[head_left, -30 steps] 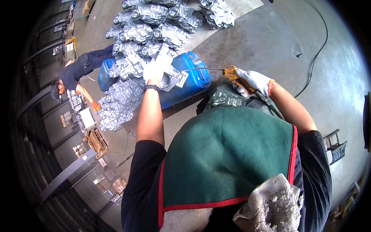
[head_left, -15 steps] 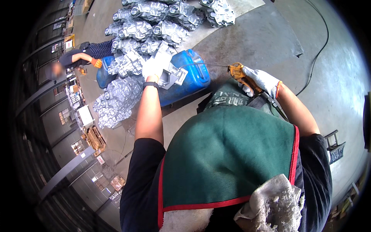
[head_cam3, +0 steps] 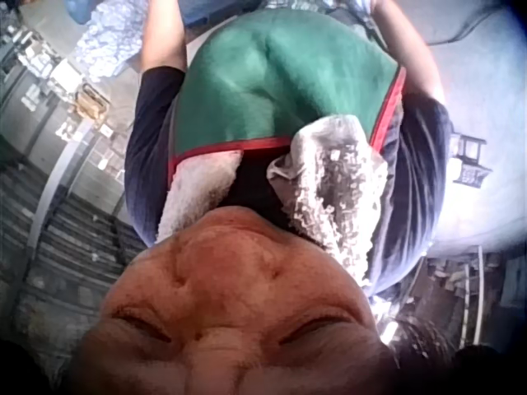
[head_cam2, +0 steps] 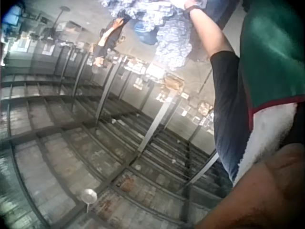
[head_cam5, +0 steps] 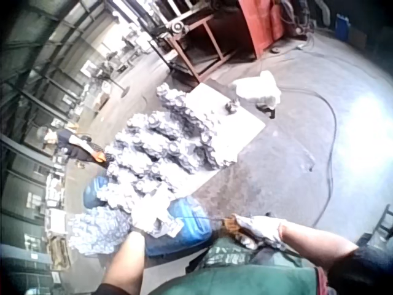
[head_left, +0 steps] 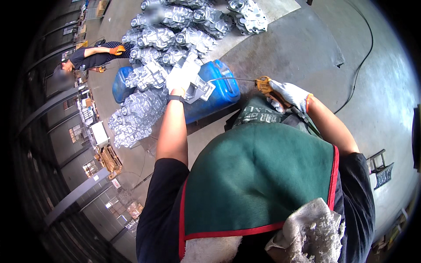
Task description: The person uses an air blow gun to remove debris from metal engine components, picking up each casting from a workbench, turning it around to reach all cavities, and placing it back with the other parts.
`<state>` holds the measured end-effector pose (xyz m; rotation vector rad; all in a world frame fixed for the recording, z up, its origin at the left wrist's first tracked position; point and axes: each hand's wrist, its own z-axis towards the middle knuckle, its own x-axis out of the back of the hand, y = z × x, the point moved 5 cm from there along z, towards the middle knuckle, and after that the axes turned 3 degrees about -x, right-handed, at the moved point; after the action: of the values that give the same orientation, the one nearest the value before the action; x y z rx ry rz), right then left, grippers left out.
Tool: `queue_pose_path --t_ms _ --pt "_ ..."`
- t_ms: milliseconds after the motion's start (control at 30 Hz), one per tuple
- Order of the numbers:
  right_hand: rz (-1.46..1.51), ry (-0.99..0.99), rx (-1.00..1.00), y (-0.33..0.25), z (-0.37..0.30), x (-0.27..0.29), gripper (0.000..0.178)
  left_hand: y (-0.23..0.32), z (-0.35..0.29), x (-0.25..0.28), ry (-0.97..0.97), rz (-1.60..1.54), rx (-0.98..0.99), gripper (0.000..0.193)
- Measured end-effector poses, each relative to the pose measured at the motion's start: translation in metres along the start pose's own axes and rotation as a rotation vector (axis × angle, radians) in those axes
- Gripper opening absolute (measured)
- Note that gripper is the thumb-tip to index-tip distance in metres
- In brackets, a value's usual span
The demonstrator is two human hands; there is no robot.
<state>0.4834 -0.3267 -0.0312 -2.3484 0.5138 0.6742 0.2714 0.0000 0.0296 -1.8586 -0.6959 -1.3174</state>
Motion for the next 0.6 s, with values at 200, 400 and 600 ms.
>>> queue_pose_path --t_ms 200,400,600 --pt "0.486 -0.024 0.168 -0.014 -0.049 0.015 0.046 0.042 -0.037 0.017 0.146 0.013 -0.194 0.026" --pt "0.567 -0.092 0.111 -0.009 -0.045 0.007 0.044 0.084 -0.099 0.005 0.171 0.051 -0.494 0.012" --pt "0.568 -0.232 -0.073 -0.008 -0.022 -0.009 0.041 0.115 -0.120 -0.006 0.046 0.037 -0.729 0.013"
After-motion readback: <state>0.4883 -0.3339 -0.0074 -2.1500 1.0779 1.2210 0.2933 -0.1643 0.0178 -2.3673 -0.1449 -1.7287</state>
